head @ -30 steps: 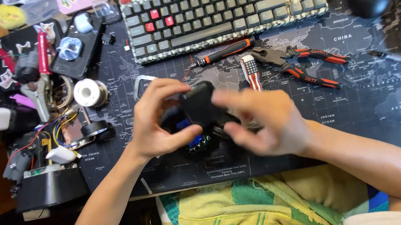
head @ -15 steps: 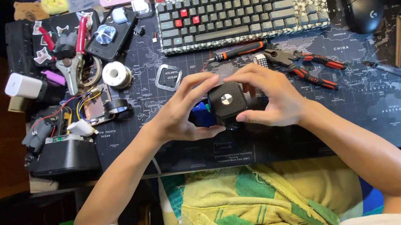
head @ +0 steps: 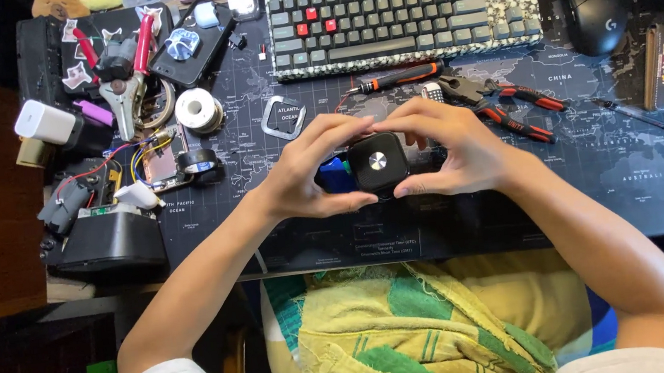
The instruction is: The person is disassembling or repairing a small electronic component using a precision screwdriver on a cluttered workbench.
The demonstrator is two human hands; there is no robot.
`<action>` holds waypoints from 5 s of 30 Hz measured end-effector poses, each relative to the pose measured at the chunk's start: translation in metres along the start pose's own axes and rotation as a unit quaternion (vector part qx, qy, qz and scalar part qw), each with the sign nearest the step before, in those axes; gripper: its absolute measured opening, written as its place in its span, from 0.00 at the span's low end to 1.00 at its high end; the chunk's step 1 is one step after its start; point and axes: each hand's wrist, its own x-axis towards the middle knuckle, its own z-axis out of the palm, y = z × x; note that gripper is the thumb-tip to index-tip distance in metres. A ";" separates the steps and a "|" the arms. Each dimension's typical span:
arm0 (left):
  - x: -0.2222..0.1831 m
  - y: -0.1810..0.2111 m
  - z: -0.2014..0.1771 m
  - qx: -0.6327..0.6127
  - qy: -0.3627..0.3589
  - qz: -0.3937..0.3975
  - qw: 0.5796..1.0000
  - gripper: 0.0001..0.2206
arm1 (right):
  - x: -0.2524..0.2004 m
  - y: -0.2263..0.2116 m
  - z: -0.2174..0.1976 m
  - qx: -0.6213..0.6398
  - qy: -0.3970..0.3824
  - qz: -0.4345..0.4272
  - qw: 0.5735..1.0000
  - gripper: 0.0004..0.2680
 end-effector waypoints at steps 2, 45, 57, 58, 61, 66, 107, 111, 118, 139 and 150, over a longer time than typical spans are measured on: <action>0.000 -0.003 -0.002 -0.007 0.011 -0.011 1.000 0.39 | 0.011 -0.010 -0.014 0.000 -0.026 -0.007 1.000 0.28; -0.019 -0.035 0.003 -0.110 -0.050 -0.212 0.970 0.61 | -0.002 0.094 -0.010 -0.489 0.117 -0.004 0.865 0.06; -0.021 -0.049 0.004 -0.122 -0.047 -0.220 0.967 0.54 | -0.006 0.047 -0.021 -0.388 0.208 -0.114 0.891 0.07; -0.021 -0.050 0.003 -0.125 -0.046 -0.219 0.966 0.54 | -0.006 0.042 -0.022 -0.374 0.210 -0.122 0.895 0.06; -0.023 -0.056 0.002 -0.135 -0.019 -0.221 0.966 0.49 | -0.007 0.032 -0.021 -0.356 0.200 -0.138 0.902 0.06; -0.007 -0.036 0.005 -0.096 0.072 -0.138 0.983 0.28 | -0.011 0.043 -0.005 -0.356 0.178 -0.160 0.903 0.05; 0.139 -0.208 -0.078 0.645 0.202 -0.146 0.722 0.06 | -0.026 0.059 -0.057 -0.329 0.219 -0.076 0.916 0.06; 0.138 -0.210 -0.080 0.679 0.179 -0.142 0.697 0.08 | -0.027 0.059 -0.056 -0.325 0.217 -0.075 0.917 0.05; 0.133 -0.212 -0.078 0.737 0.129 -0.167 0.642 0.15 | -0.028 0.060 -0.058 -0.327 0.219 -0.067 0.917 0.05; 0.128 -0.186 -0.099 0.656 0.117 -0.109 0.738 0.09 | -0.028 0.062 -0.059 -0.329 0.215 -0.064 0.917 0.05; 0.134 -0.206 -0.104 0.718 -0.026 -0.153 0.678 0.19 | -0.028 0.061 -0.061 -0.326 0.213 -0.061 0.919 0.05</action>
